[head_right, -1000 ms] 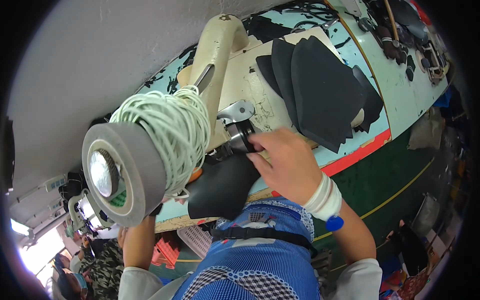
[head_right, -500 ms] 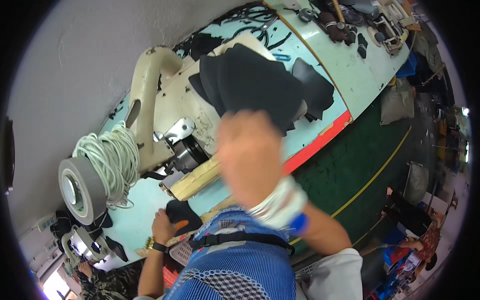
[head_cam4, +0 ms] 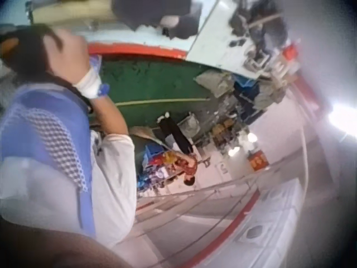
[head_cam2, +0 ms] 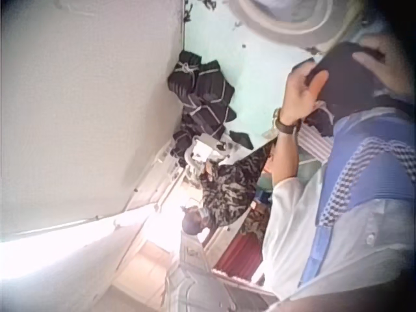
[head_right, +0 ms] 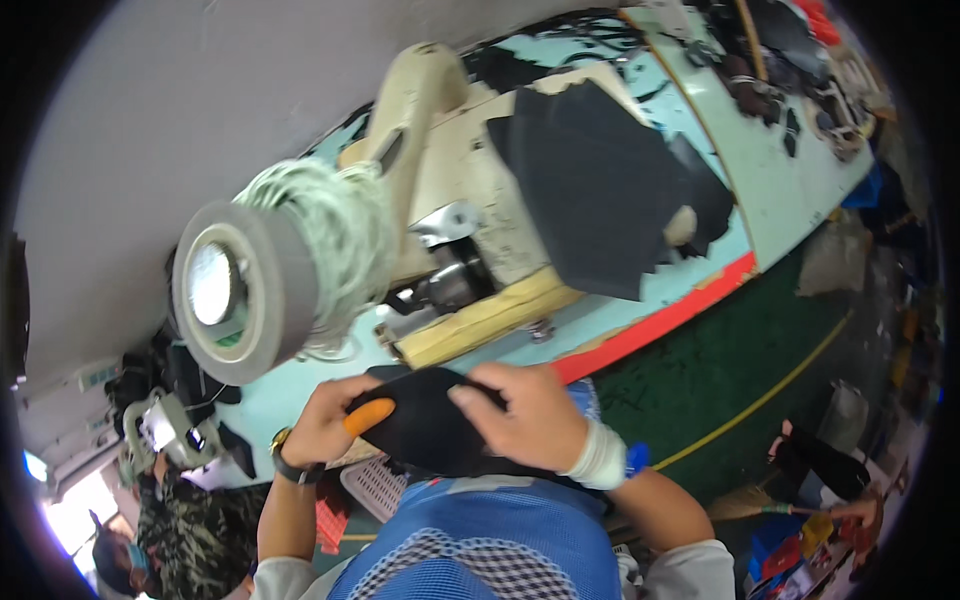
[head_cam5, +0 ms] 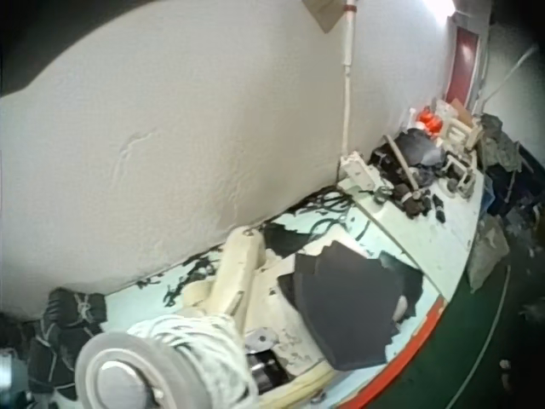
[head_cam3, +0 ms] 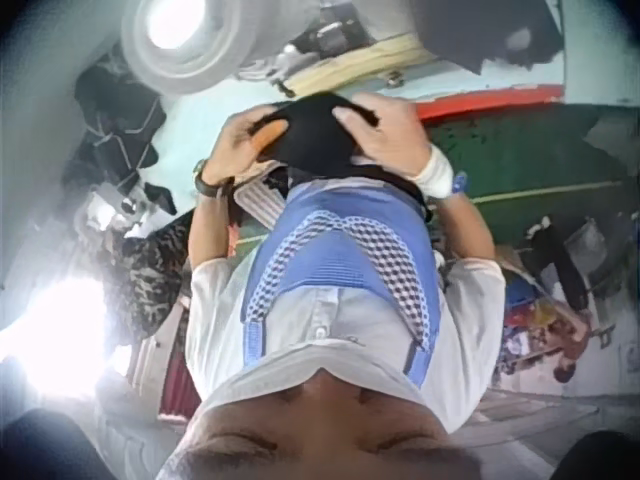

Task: The person picks up black fabric pieces and feeds them one by one through a skiving machine to skive their edges.

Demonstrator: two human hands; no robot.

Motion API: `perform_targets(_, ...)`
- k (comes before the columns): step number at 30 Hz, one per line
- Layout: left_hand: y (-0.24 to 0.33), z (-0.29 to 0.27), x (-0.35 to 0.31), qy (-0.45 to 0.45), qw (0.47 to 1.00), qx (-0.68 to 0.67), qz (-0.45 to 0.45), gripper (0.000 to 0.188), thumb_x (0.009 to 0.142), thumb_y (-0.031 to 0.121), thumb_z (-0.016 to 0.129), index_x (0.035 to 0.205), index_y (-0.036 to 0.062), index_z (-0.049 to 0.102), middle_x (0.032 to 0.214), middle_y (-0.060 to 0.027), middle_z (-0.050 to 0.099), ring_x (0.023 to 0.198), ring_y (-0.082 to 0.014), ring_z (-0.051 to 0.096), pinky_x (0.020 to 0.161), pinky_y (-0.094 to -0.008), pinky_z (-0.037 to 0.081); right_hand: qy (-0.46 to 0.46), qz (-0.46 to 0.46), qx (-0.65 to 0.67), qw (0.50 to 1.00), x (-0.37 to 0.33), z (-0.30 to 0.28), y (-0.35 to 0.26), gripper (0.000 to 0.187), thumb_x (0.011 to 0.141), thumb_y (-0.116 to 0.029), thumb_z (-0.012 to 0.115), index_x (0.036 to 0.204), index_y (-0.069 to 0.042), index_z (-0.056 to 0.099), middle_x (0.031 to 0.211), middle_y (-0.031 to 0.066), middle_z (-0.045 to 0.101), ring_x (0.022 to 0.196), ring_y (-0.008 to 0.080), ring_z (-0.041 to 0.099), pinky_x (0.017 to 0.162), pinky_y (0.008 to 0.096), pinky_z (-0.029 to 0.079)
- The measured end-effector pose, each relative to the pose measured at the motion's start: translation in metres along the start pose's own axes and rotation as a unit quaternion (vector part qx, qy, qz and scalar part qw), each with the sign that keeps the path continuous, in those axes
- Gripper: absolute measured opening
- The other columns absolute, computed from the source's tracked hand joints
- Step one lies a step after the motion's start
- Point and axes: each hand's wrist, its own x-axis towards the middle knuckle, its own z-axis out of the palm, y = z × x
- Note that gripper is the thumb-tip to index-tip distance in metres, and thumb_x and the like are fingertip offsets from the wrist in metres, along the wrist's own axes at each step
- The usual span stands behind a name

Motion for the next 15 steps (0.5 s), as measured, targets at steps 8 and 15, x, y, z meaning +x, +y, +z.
perform_targets(8,0.01,-0.038,0.026,0.072,0.986,0.124,-0.083,0.045,0.082,0.008,0.074,0.123,-0.0002,0.059,0.117,-0.0118,0.065,0.109,-0.0188,0.058,0.095,-0.0334,0.047,0.13,-0.249,-0.357,0.891,0.06,-0.003,0.016,0.021,0.073,-0.006,0.066,0.092,-0.001,0.059,0.084,0.0098,0.052,0.083,0.0282,0.057,0.063,0.0379,0.051)
perform_targets(15,-0.097,-0.061,0.028,0.104,0.967,0.082,0.219,0.037,0.083,0.012,0.072,0.115,0.0014,0.06,0.078,-0.005,0.065,0.059,-0.009,0.058,0.049,-0.0249,0.045,0.05,-0.162,-0.262,0.95,0.042,-0.027,0.011,0.008,0.079,-0.004,0.062,0.084,-0.003,0.056,0.077,0.012,0.054,0.073,0.0318,0.059,0.061,0.0419,0.049)
